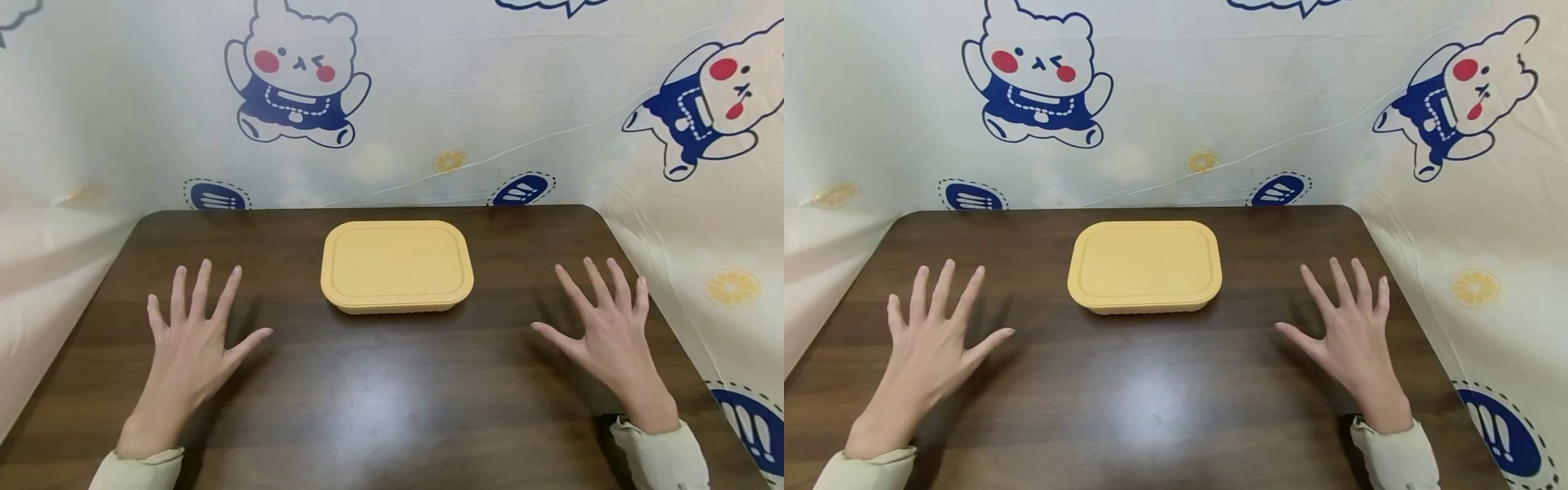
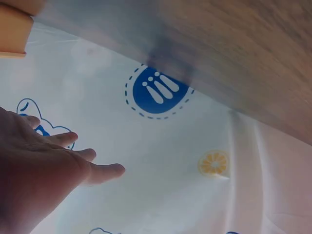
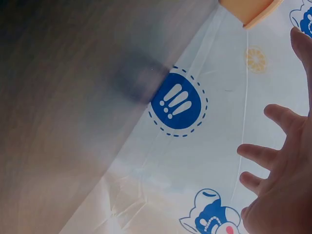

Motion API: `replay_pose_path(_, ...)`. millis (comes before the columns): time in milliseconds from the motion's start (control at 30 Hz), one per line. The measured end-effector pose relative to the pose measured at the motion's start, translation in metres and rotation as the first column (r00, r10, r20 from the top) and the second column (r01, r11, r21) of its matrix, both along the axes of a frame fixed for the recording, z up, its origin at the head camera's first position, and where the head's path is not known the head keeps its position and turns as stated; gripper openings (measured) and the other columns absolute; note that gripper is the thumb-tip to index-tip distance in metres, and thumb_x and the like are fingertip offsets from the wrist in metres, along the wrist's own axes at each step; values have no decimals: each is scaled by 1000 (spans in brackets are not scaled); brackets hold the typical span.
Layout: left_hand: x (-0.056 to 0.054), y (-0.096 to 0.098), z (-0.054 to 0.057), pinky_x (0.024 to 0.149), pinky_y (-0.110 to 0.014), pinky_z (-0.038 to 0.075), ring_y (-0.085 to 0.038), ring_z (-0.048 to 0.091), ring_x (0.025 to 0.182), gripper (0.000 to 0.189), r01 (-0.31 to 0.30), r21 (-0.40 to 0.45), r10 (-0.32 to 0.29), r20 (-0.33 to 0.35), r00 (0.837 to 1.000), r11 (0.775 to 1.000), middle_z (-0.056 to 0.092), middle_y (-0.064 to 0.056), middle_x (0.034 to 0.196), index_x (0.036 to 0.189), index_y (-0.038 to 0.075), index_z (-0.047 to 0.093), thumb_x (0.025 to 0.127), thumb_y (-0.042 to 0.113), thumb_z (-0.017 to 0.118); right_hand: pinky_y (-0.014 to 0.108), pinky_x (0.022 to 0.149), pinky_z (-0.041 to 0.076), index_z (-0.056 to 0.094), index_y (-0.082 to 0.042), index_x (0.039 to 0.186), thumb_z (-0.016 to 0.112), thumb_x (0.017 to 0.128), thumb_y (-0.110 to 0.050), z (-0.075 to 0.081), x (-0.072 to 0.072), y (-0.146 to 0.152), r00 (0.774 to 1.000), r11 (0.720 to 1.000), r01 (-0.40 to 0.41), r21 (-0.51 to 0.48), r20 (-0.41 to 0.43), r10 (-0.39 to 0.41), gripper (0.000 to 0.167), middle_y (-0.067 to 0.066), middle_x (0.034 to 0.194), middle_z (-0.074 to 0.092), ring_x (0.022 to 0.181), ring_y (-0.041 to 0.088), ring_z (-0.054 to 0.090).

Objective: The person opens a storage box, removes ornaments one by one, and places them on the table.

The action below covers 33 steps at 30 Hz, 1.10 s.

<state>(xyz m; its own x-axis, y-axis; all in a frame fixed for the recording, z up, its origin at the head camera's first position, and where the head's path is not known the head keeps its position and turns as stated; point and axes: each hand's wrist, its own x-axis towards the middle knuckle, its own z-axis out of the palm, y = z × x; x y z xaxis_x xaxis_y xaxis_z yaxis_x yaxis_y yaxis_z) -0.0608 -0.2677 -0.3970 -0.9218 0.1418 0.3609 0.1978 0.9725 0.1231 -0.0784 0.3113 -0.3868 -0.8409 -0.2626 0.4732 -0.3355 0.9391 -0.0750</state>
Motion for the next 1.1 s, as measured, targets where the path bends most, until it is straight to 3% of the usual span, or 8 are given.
replay_pose_path(167,-4,6,1,108,-78,0,-41,1,151,104,38,-23,-39,-23,999,999,11,-16,165,160,29,20,76,73,65,72,112,2,51,-23,146,47,78,-86,1,1,-1,999,1000,-18,16,-31,18,93,24,148,42,148,41,18)
replay_pose_path(233,-6,10,2,108,-78,1,-41,3,151,103,55,-30,-56,-43,997,998,12,-16,165,160,29,22,76,73,64,72,112,2,51,-23,146,45,78,-87,1,1,0,999,1000,-22,17,-29,22,93,24,148,42,147,41,19)
replay_pose_path(367,-9,16,4,108,-78,4,-41,3,151,100,66,-22,-67,-40,997,998,12,-15,165,159,29,22,79,73,62,71,114,3,50,-23,147,51,79,-81,5,-2,-2,998,999,-50,11,-30,51,90,24,148,42,147,41,19)
replay_pose_path(567,-11,22,10,103,-81,11,-45,3,150,96,70,50,-72,50,996,996,9,-17,165,160,29,18,85,64,65,58,120,10,48,-18,149,54,85,-74,15,-14,-11,991,991,-131,-1,-35,131,85,29,147,42,147,41,23)
replay_pose_path(700,-14,26,16,102,-80,18,-48,12,147,90,89,113,-102,112,988,990,10,-19,164,161,29,16,91,58,64,56,118,21,43,-21,152,66,86,-59,22,-20,-19,989,988,-149,-30,-1,149,80,26,151,39,147,39,23)
replay_pose_path(867,-19,33,30,96,-78,31,-50,28,139,81,84,209,-131,220,967,974,18,-20,161,161,30,14,97,56,56,64,102,40,35,-25,156,79,85,-33,32,-26,-34,985,985,-154,-81,65,160,84,18,157,32,144,39,28)
replay_pose_path(1100,-38,44,48,106,-70,29,-41,32,142,75,68,354,-199,347,917,933,28,-17,159,160,26,14,100,60,45,64,96,45,27,-24,158,73,92,-31,43,-42,-62,972,975,-182,-128,125,198,81,17,156,34,138,39,37)
